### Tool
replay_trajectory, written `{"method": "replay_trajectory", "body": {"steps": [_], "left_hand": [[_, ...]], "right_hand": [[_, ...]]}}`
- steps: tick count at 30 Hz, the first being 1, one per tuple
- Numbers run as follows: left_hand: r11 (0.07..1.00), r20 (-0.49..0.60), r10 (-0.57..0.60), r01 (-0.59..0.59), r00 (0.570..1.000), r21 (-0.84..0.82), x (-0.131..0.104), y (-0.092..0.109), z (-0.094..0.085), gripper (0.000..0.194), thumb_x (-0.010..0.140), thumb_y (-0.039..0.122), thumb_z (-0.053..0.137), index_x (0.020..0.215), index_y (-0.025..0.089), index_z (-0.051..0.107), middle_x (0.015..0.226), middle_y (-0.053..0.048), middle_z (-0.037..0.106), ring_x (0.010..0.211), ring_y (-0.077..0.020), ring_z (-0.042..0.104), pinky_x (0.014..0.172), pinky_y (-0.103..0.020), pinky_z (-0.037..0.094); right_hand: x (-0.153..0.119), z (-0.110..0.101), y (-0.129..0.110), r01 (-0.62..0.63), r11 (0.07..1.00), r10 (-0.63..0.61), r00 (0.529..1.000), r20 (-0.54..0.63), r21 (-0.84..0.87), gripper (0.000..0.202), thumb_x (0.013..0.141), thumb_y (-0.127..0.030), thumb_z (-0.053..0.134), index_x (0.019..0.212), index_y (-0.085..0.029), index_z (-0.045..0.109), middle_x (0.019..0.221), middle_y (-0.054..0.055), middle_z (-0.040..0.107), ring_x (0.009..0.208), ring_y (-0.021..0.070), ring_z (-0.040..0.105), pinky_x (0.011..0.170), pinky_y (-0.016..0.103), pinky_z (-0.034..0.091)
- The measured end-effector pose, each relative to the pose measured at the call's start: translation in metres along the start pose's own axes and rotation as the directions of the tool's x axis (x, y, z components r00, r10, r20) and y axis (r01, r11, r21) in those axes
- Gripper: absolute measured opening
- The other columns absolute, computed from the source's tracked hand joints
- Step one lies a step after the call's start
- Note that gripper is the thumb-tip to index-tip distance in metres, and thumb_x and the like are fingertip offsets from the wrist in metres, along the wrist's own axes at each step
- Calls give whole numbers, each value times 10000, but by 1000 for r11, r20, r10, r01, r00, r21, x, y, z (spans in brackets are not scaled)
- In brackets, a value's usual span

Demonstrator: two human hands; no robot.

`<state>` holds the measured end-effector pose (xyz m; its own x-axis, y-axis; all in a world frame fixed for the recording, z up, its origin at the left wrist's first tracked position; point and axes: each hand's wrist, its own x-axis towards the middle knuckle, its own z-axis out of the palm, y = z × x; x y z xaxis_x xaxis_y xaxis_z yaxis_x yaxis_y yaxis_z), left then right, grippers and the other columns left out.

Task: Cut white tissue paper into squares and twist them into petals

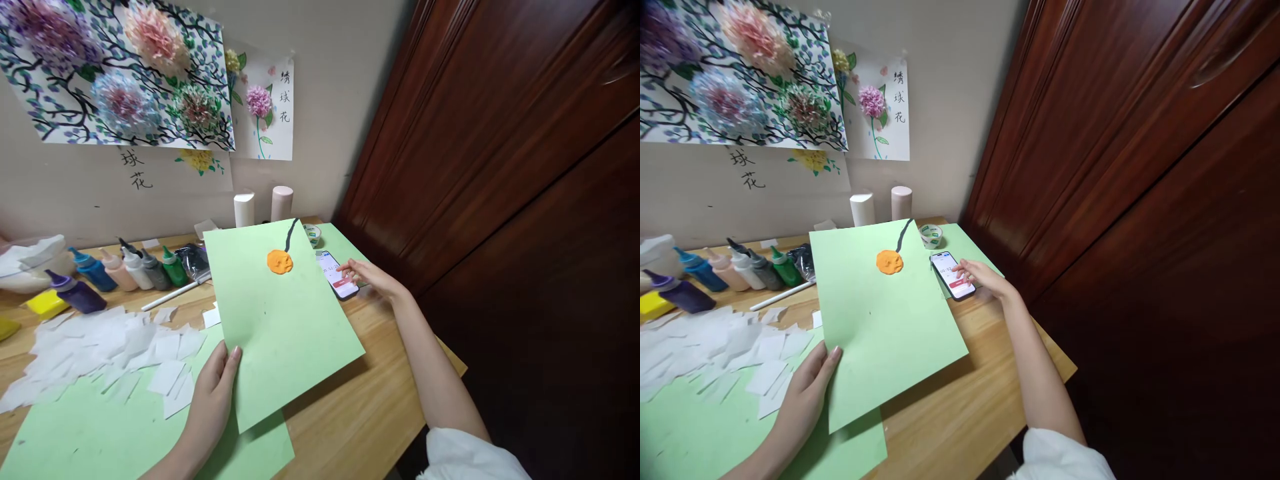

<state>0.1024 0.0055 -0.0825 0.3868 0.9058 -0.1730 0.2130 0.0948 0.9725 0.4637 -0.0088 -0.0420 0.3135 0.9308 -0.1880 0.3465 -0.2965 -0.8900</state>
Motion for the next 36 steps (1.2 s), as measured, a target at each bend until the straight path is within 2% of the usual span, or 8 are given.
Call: {"method": "replay_trajectory", "body": {"steps": [2,5,7,9,11,13,20,36], "left_hand": [[999,19,29,-29,999,28,-2,0,1,328,798,530,469,820,203,489,803,-14,562,747,-182,493,665,-255,423],[994,24,81,-83,996,72,-5,-3,1,311,817,504,458,746,202,474,725,-3,529,698,-170,474,631,-245,409],[990,-11,114,-113,993,88,-7,-5,1,304,820,486,464,708,203,454,675,7,494,665,-163,458,603,-236,396],[988,-56,133,-128,989,85,-8,-5,0,282,817,474,474,724,208,459,672,9,490,662,-164,459,599,-235,395],[990,-89,131,-126,987,67,-7,-4,-1,268,809,481,480,788,213,485,731,-4,528,700,-177,478,627,-243,413],[993,-109,118,-114,987,39,-4,-2,-2,290,806,498,478,859,214,499,815,-22,561,748,-188,492,675,-258,432],[999,-151,45,-45,988,4,1,-1,-2,357,789,557,481,753,203,455,690,9,498,662,-163,458,602,-247,401],[998,-138,61,-64,989,-18,0,-1,-1,357,783,546,496,859,198,513,810,-25,582,739,-195,504,651,-261,410]], "right_hand": [[-12,8,-12,51,998,-62,959,277,47,562,753,-626,526,1000,-132,630,929,92,629,790,163,578,728,283,464],[-21,17,-19,76,997,-76,907,415,17,529,713,-602,601,993,-154,626,933,75,640,840,176,592,776,290,467],[-16,17,-15,78,997,-72,951,301,-7,588,762,-679,457,962,-154,630,894,81,648,826,179,605,754,281,476],[-4,11,-6,73,994,-70,997,36,-83,685,813,-708,258,958,-147,624,869,96,650,788,177,615,718,275,483],[9,4,6,21,977,-72,969,-235,-213,643,851,-649,246,1021,-140,599,949,116,639,858,186,607,760,281,474],[19,0,18,-44,958,-58,938,-342,-282,578,828,-602,391,1096,-120,560,1096,149,587,977,217,570,830,304,446],[29,28,33,-168,849,-14,941,-339,-501,723,603,-545,690,1153,-98,544,1163,187,511,1146,320,435,951,365,348],[25,46,14,-260,762,-10,911,-412,-593,632,625,-479,664,1105,-93,524,1115,197,481,1108,347,425,917,388,364]]}}
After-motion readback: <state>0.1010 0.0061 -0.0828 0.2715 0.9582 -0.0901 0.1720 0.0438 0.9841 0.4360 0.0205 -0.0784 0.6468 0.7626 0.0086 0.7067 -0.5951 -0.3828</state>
